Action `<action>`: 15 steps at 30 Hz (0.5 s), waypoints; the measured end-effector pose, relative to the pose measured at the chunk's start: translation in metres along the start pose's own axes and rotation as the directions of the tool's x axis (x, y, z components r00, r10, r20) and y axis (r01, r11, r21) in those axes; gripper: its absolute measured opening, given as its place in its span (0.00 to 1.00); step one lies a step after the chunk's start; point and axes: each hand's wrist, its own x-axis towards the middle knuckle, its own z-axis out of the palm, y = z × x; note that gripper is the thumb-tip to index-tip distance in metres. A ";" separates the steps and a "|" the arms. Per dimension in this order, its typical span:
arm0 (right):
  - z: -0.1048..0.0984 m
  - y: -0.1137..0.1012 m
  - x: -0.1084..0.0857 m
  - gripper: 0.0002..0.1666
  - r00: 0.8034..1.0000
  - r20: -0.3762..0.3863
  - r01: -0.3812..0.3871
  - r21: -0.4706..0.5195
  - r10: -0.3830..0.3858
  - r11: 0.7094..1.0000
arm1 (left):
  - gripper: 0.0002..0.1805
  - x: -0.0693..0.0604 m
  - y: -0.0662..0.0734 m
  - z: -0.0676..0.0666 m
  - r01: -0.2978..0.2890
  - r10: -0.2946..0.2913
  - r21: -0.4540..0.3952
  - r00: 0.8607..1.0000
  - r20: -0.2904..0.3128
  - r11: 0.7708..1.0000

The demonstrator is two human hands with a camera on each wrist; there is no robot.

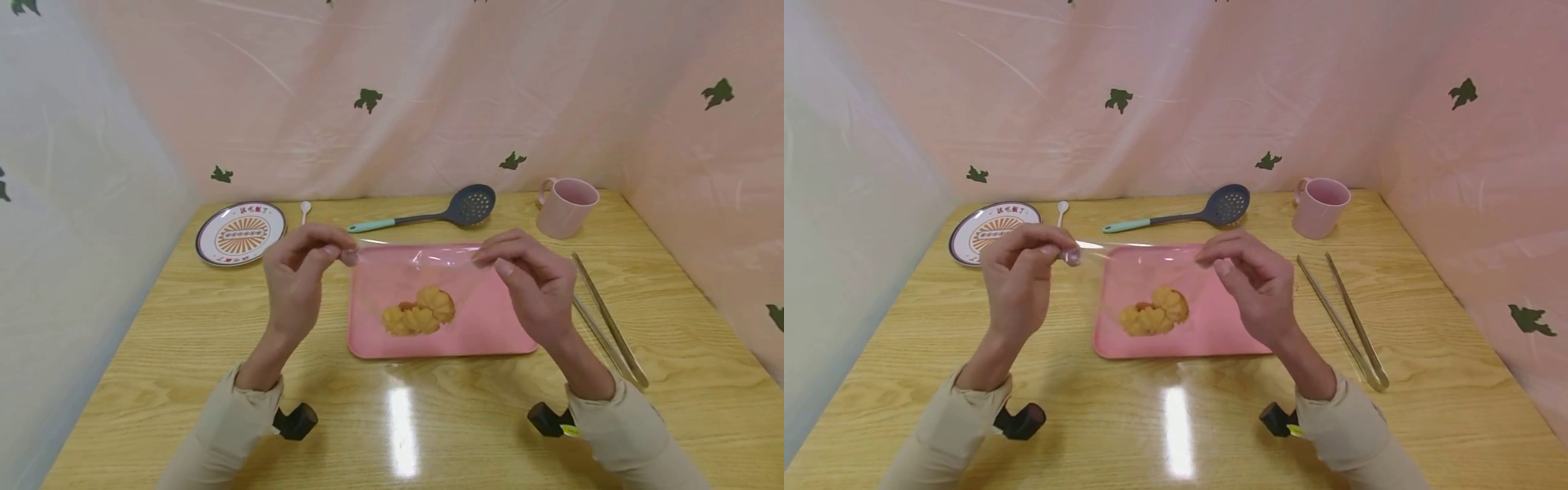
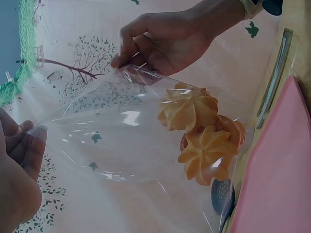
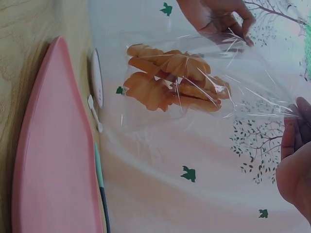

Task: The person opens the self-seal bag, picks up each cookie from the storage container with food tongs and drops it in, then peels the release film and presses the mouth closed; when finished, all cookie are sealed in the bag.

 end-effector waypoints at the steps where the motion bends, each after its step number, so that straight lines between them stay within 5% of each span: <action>1: 0.000 0.000 0.000 0.10 1.000 -0.003 -0.001 0.001 0.001 1.000 | 0.10 0.000 0.001 0.000 -0.001 0.001 0.001 1.000 -0.002 1.000; 8: 0.003 -0.001 0.003 0.18 0.999 -0.031 -0.006 -0.026 0.005 1.000 | 0.18 -0.002 0.006 0.001 0.007 -0.008 0.033 0.999 0.037 0.999; 15: 0.004 -0.002 0.003 0.13 0.998 -0.059 -0.024 0.020 0.025 1.000 | 0.13 -0.002 0.007 -0.001 -0.010 0.000 0.093 0.994 0.105 0.996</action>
